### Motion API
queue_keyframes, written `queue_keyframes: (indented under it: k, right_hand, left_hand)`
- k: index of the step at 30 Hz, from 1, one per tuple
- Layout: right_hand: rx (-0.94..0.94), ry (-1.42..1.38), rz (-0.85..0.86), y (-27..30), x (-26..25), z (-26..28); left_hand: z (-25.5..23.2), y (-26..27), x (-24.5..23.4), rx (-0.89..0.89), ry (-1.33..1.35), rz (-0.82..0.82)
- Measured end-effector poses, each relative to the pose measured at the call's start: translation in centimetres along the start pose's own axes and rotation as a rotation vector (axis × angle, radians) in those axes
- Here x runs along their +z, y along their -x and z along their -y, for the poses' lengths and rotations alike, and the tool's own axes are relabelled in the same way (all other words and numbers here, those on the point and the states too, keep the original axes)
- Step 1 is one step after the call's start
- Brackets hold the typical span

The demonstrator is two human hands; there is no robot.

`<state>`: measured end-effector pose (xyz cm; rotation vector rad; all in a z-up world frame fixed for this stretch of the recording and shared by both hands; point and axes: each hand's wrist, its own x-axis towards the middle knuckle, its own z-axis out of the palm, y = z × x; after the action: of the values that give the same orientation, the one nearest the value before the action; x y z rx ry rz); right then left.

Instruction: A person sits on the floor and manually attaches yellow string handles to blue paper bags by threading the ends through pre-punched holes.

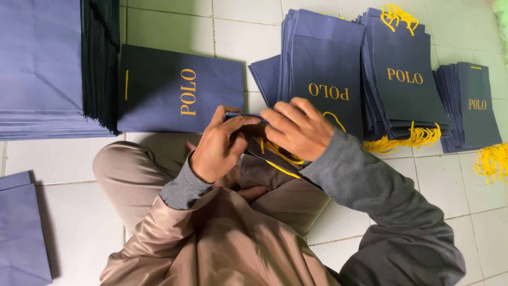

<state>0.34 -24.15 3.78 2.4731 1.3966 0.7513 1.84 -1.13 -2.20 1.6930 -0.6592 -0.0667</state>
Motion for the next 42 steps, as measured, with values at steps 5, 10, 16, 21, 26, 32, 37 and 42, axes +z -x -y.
queue_keyframes:
  k: [5, 10, 16, 21, 26, 32, 37, 42]
  right_hand:
    - [0.133, -0.361, -0.164, 0.0, -0.1, -0.2]
    - [0.069, -0.273, 0.086, 1.1, -1.4, -1.0]
    - [0.566, -0.896, -0.088, 4.5, -5.4, -5.3]
    - [0.789, -1.589, -0.078, 11.0, 9.3, -4.8]
    - [1.006, -2.426, 0.118, 19.2, 31.0, 3.2]
    - [1.205, -1.683, -0.091, 33.4, 57.0, 8.7]
    - [1.449, -1.314, -0.448, 17.5, 42.8, 7.6]
    - [1.623, -0.867, -0.507, 16.3, 50.0, 8.4]
  left_hand:
    - [1.0, -0.4, -0.5, 0.027, -0.046, -0.006]
    - [0.7, -1.5, -1.5, 0.066, -0.012, 0.051]
    - [-3.2, -4.8, -7.1, 0.236, 0.052, 0.091]
    - [-5.5, -7.8, -11.3, 0.311, 0.328, 0.259]
    - [-2.1, -9.8, -13.5, 0.283, 0.363, 0.198]
    - [9.3, -10.8, -17.4, 0.015, 0.683, -0.13]
    - [17.2, -7.5, -19.1, -0.217, 0.734, 0.001]
    - [36.4, -3.5, -19.3, -0.66, -0.415, -0.198]
